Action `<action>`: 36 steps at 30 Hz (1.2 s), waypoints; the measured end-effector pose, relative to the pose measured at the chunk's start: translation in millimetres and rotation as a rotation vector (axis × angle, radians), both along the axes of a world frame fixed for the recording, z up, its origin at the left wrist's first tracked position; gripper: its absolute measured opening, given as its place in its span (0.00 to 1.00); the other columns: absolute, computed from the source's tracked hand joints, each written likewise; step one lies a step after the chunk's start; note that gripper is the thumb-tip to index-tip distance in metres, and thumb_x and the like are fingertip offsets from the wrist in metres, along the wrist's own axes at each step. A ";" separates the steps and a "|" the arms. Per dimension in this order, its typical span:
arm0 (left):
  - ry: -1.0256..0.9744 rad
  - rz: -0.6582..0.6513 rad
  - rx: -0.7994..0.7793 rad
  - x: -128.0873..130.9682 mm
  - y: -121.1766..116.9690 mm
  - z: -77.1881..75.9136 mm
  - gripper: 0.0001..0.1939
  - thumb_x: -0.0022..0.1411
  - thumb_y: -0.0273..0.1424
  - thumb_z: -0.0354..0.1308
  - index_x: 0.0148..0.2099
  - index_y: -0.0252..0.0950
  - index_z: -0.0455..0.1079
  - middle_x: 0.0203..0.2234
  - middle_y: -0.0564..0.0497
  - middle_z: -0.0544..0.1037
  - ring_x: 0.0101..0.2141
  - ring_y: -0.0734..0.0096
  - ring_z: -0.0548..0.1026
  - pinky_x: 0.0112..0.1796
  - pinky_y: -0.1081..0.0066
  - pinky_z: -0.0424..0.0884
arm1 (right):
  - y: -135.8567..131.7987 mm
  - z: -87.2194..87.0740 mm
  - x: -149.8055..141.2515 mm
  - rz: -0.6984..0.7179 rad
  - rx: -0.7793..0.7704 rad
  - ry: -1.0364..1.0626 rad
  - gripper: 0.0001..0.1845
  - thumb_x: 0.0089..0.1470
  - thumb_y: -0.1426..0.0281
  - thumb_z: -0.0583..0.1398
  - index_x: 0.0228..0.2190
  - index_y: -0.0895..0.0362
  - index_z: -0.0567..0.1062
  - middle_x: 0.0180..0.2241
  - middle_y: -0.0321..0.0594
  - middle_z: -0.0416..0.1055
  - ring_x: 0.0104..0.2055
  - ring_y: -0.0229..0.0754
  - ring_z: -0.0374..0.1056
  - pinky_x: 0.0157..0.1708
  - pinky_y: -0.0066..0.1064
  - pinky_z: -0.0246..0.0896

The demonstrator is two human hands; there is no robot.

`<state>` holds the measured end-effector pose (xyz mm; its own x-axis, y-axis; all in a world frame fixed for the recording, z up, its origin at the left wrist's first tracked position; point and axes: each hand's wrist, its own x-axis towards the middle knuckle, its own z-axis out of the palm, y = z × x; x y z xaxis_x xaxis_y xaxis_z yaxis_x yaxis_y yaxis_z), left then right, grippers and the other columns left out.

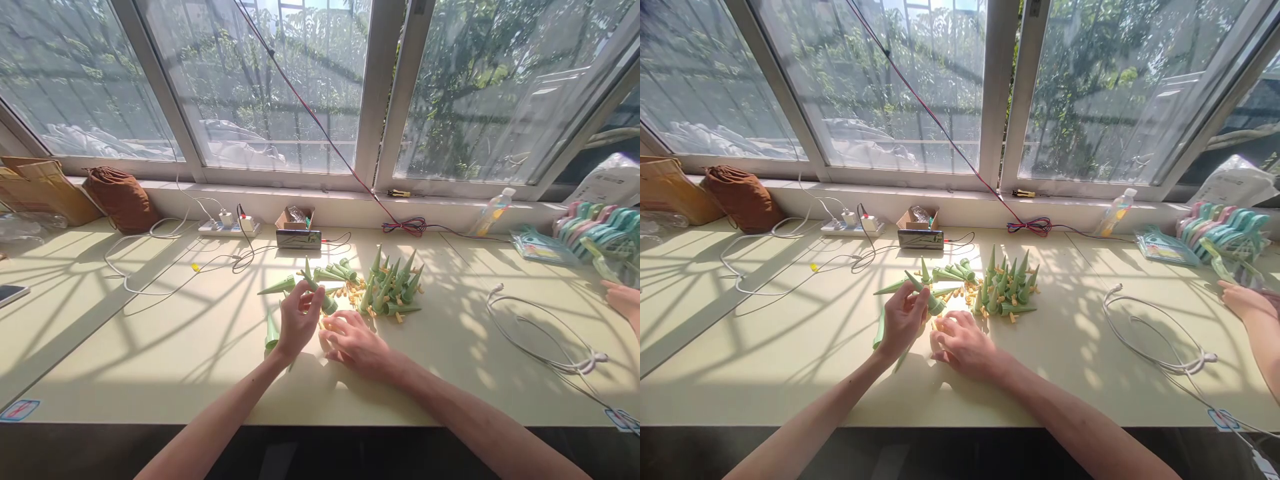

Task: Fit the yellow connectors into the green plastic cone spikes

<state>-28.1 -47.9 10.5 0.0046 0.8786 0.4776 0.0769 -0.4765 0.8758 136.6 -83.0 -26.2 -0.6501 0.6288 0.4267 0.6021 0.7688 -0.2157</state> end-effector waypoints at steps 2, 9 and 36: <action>-0.001 0.001 0.001 0.1 0.1 -0.2 0.12 0.65 0.39 0.59 0.34 0.36 0.65 0.15 0.60 0.61 0.17 0.78 0.68 0.18 0.79 0.66 | 0.2 -1.1 0.2 0.008 -0.004 -0.017 0.13 0.60 0.64 0.62 0.45 0.56 0.74 0.52 0.48 0.71 0.56 0.53 0.60 0.56 0.48 0.58; -0.004 -0.004 -0.008 -0.1 0.2 -0.6 0.13 0.64 0.40 0.60 0.34 0.36 0.66 0.16 0.59 0.65 0.18 0.77 0.70 0.18 0.79 0.68 | 0.2 -3.2 2.0 0.042 -0.039 0.034 0.10 0.62 0.67 0.60 0.44 0.55 0.74 0.52 0.43 0.72 0.56 0.51 0.60 0.56 0.47 0.58; 0.021 0.004 -0.011 0.1 0.6 -2.2 0.13 0.63 0.39 0.61 0.34 0.36 0.65 0.17 0.58 0.66 0.18 0.77 0.70 0.19 0.78 0.68 | 5.4 -11.2 2.3 0.144 0.013 0.088 0.11 0.64 0.76 0.54 0.38 0.56 0.76 0.36 0.42 0.74 0.40 0.43 0.65 0.38 0.34 0.66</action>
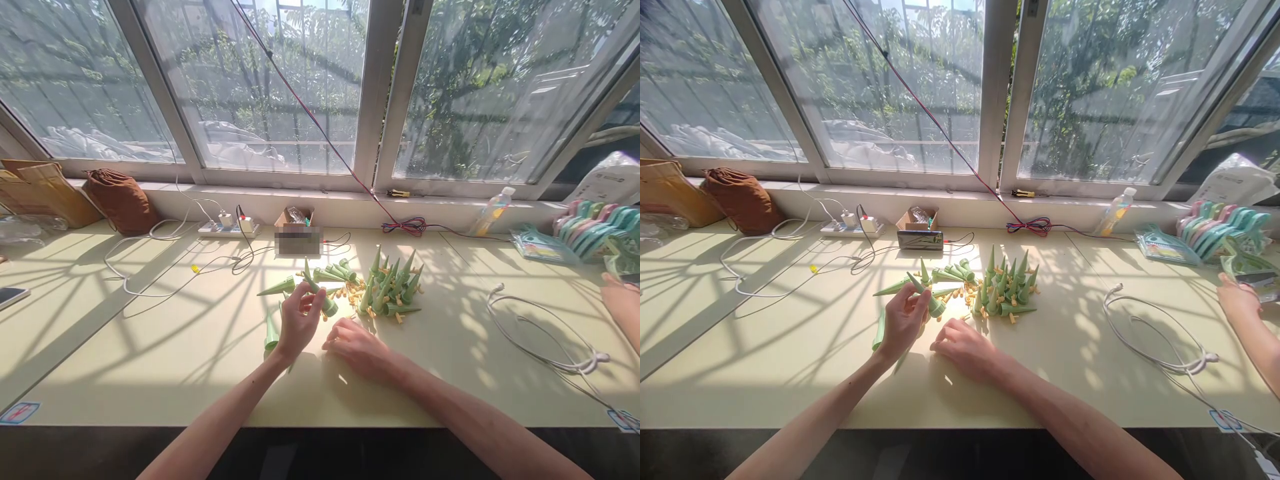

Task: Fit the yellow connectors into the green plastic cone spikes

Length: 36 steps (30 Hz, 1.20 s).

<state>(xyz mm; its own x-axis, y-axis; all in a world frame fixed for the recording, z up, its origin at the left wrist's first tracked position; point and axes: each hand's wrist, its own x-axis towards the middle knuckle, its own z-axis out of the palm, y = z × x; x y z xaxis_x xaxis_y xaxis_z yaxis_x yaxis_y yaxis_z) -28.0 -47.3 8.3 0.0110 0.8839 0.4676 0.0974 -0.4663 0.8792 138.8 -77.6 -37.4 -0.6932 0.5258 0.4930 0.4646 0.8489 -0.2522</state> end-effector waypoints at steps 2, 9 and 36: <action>-0.003 -0.006 0.006 -0.1 0.0 0.1 0.13 0.63 0.40 0.61 0.33 0.36 0.65 0.17 0.58 0.66 0.19 0.75 0.71 0.19 0.78 0.69 | -0.1 -2.1 0.6 -0.016 -0.030 -0.003 0.10 0.63 0.76 0.55 0.38 0.56 0.76 0.37 0.43 0.73 0.40 0.43 0.65 0.37 0.33 0.66; 0.010 0.004 0.008 0.0 0.6 -0.2 0.14 0.63 0.41 0.61 0.33 0.36 0.65 0.18 0.57 0.68 0.19 0.75 0.72 0.18 0.78 0.68 | 0.9 -7.6 4.8 -0.039 -0.098 0.073 0.13 0.59 0.81 0.54 0.40 0.56 0.74 0.39 0.44 0.71 0.43 0.43 0.65 0.38 0.33 0.67; 0.049 -0.184 -0.145 2.3 1.3 -2.2 0.16 0.67 0.39 0.57 0.30 0.35 0.61 0.17 0.60 0.59 0.16 0.82 0.62 0.15 0.82 0.57 | 0.5 19.4 7.7 -0.303 0.102 0.727 0.11 0.62 0.78 0.56 0.43 0.54 0.73 0.37 0.42 0.74 0.40 0.42 0.72 0.40 0.34 0.70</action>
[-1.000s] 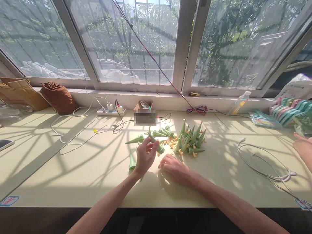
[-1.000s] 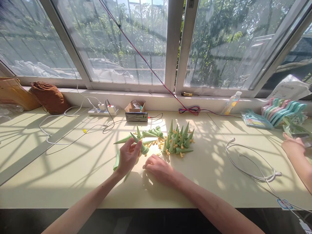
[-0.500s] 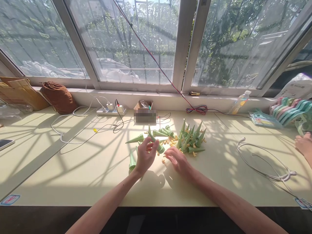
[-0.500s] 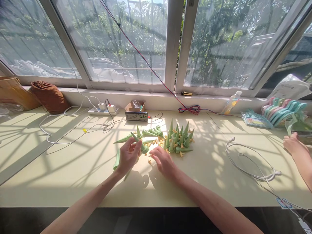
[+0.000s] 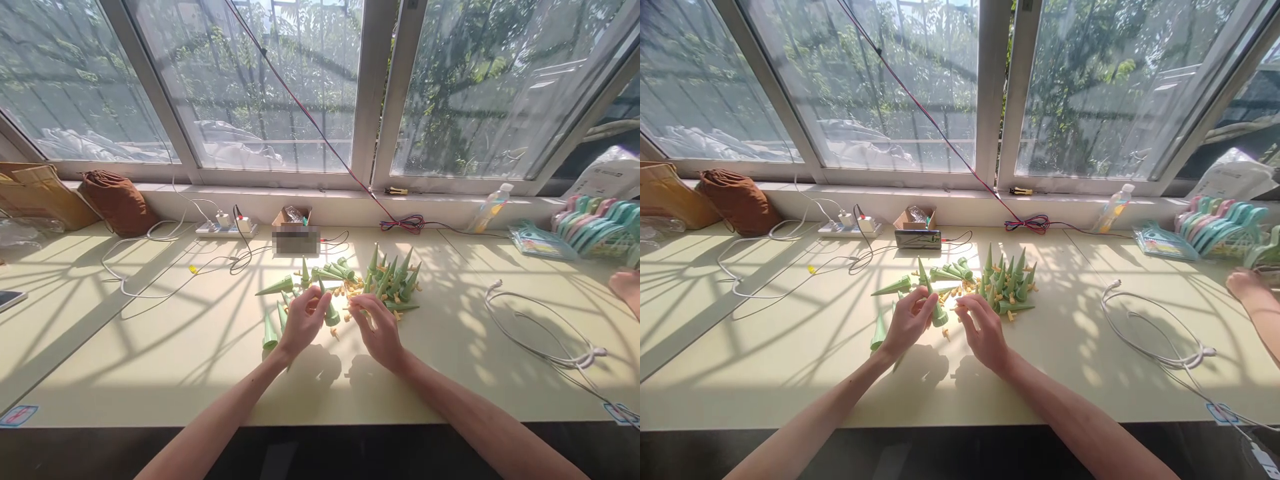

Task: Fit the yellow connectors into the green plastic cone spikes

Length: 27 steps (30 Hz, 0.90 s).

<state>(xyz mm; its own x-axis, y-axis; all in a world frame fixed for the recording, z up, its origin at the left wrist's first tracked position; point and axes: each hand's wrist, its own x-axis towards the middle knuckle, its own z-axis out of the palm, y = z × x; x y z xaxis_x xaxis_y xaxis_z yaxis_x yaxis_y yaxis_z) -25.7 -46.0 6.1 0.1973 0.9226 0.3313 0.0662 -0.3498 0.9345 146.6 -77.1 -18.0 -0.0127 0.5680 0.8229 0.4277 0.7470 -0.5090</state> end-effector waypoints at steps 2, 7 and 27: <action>0.001 -0.019 -0.021 0.4 -0.5 -0.6 0.16 0.66 0.40 0.57 0.30 0.35 0.62 0.17 0.60 0.60 0.16 0.82 0.62 0.15 0.81 0.58 | -0.4 -0.4 -0.6 0.026 -0.002 -0.012 0.12 0.61 0.79 0.57 0.44 0.54 0.73 0.38 0.42 0.74 0.40 0.42 0.73 0.41 0.34 0.71; 0.000 -0.039 -0.021 0.0 -0.8 -2.3 0.16 0.67 0.40 0.57 0.31 0.35 0.62 0.17 0.59 0.61 0.16 0.82 0.63 0.15 0.81 0.58 | -0.2 -1.8 -1.5 0.072 -0.017 -0.022 0.12 0.61 0.79 0.57 0.45 0.54 0.73 0.39 0.43 0.74 0.42 0.42 0.73 0.42 0.35 0.71; 0.073 -0.071 0.066 -0.3 -2.2 -1.3 0.14 0.67 0.36 0.57 0.31 0.34 0.64 0.18 0.58 0.66 0.18 0.80 0.67 0.18 0.79 0.64 | 1.8 -5.7 0.0 0.095 -0.057 -0.060 0.11 0.62 0.78 0.56 0.44 0.55 0.73 0.38 0.43 0.74 0.41 0.42 0.72 0.40 0.34 0.70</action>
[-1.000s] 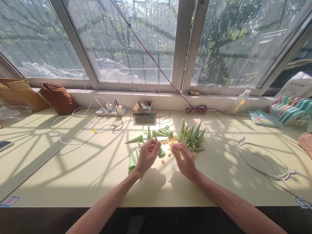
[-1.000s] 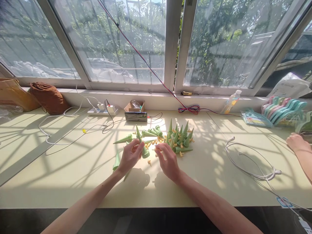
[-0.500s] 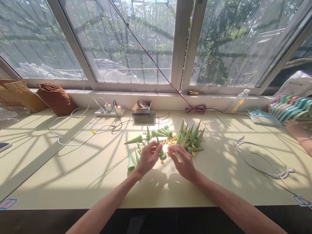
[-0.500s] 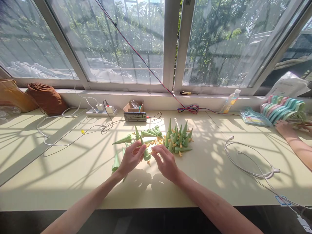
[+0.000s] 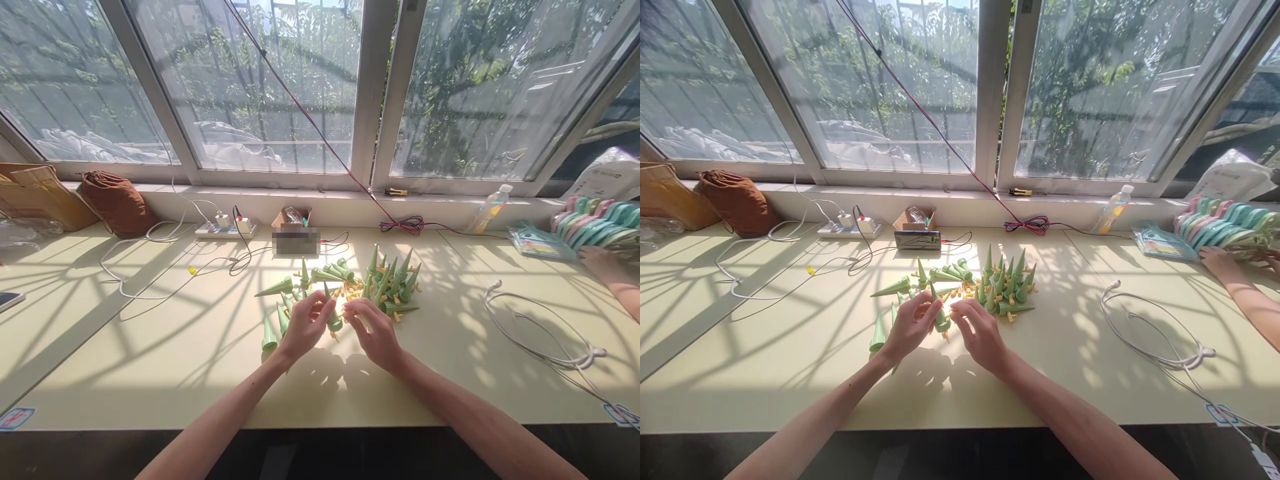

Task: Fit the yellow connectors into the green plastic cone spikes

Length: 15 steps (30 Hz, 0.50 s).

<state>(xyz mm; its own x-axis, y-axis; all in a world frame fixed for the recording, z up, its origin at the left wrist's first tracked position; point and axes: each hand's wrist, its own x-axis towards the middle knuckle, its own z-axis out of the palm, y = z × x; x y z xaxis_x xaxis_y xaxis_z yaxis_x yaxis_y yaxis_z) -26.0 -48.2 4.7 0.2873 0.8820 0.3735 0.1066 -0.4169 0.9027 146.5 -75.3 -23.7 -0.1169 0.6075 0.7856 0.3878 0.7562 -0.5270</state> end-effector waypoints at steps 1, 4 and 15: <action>0.001 0.000 0.000 -0.1 -0.3 0.5 0.13 0.66 0.36 0.57 0.31 0.34 0.64 0.18 0.58 0.66 0.18 0.80 0.68 0.18 0.79 0.65 | 0.0 0.2 0.0 -0.002 0.000 0.001 0.11 0.62 0.78 0.56 0.43 0.55 0.73 0.38 0.42 0.74 0.41 0.42 0.72 0.41 0.34 0.70; 0.003 -0.007 -0.008 -0.2 -1.1 1.4 0.13 0.67 0.36 0.57 0.31 0.34 0.64 0.18 0.57 0.67 0.18 0.79 0.68 0.18 0.79 0.65 | -0.5 0.7 0.4 -0.005 -0.001 0.007 0.11 0.62 0.78 0.57 0.43 0.55 0.73 0.38 0.43 0.74 0.41 0.42 0.72 0.41 0.34 0.69; 0.005 0.005 0.013 0.6 -2.0 2.6 0.15 0.66 0.38 0.57 0.30 0.35 0.64 0.18 0.57 0.66 0.18 0.78 0.69 0.18 0.79 0.65 | -0.2 0.5 1.5 0.020 -0.003 -0.017 0.10 0.62 0.78 0.57 0.43 0.55 0.73 0.38 0.42 0.74 0.40 0.41 0.72 0.40 0.33 0.70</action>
